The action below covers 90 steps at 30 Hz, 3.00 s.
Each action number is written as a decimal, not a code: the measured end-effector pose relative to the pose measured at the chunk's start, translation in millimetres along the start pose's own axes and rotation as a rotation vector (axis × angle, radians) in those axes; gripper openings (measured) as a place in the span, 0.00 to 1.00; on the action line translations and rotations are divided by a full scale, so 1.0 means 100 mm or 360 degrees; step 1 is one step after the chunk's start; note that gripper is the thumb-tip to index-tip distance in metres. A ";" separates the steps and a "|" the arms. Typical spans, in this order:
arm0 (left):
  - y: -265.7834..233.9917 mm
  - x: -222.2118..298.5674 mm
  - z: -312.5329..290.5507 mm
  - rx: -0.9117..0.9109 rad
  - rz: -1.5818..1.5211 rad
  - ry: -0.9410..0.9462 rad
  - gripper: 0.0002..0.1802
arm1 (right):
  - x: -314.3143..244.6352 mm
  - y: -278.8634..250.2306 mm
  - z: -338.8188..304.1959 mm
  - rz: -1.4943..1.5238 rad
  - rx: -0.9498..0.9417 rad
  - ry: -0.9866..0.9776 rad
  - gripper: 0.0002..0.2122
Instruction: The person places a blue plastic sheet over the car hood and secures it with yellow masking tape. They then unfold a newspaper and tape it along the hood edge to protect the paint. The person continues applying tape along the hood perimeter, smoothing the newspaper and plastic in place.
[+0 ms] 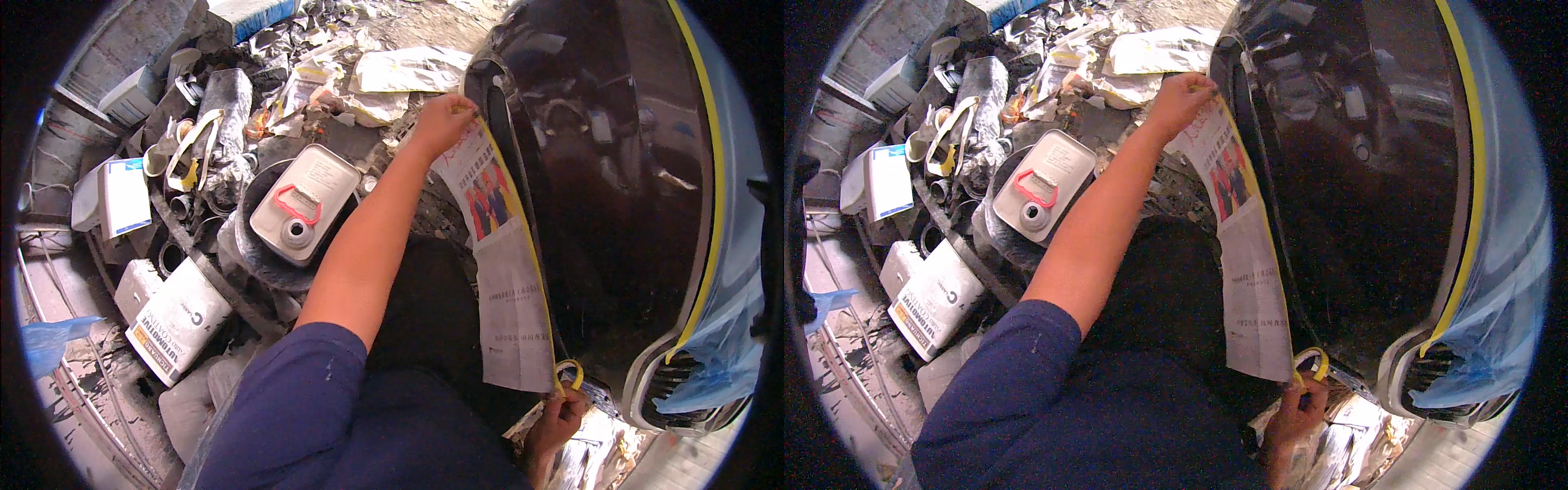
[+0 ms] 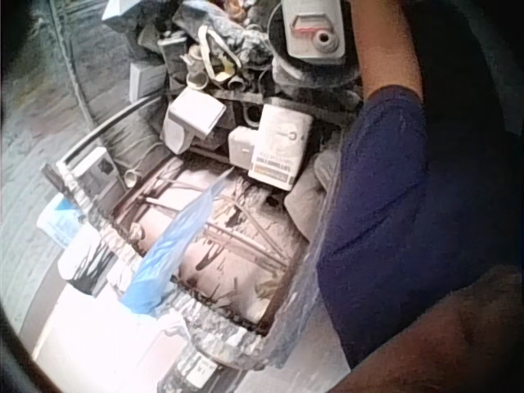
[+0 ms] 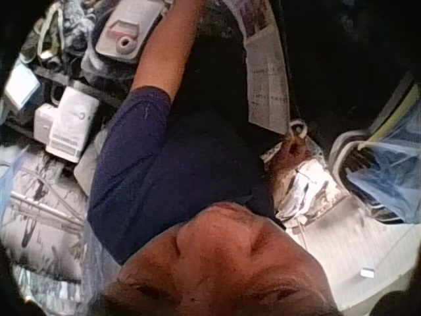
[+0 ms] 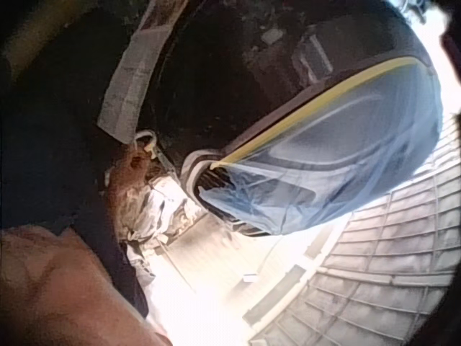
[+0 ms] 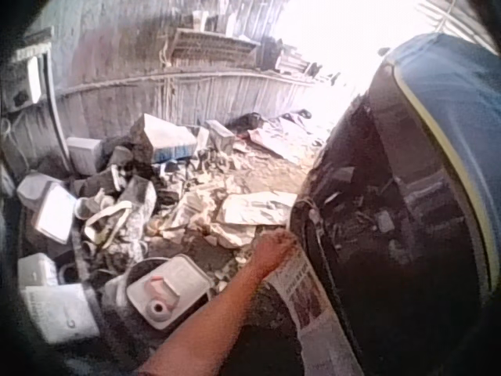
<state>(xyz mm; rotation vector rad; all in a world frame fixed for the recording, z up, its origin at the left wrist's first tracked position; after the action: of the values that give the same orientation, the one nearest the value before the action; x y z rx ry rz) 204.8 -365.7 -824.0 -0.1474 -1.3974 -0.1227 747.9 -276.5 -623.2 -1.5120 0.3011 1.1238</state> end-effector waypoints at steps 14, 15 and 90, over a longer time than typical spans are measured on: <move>0.41 0.08 0.43 0.0137 0.0201 0.0551 0.07 | 0.38 0.46 0.22 0.0018 -0.0150 0.0432 0.06; 0.41 0.09 0.41 0.0101 0.0131 0.0467 0.07 | 0.40 0.44 0.23 0.0014 -0.0145 0.0424 0.06; 0.74 0.10 0.32 0.0979 0.0360 0.0307 0.27 | 0.50 0.28 0.36 -0.0081 -0.0201 0.0376 0.05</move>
<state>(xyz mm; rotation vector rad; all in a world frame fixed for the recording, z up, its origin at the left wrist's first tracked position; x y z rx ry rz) 188.3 -287.4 -811.0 0.2139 -1.1614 0.4683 736.2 -233.7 -674.3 -1.7591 0.3560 0.9389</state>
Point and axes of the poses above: each hand's wrist, its own z-axis towards the middle knuckle, its own y-axis out of the palm, x = y × z, the point moved 1 cm from there along z, towards the middle knuckle, and after that the axes turned 5 degrees about x, right-handed, at the moved point
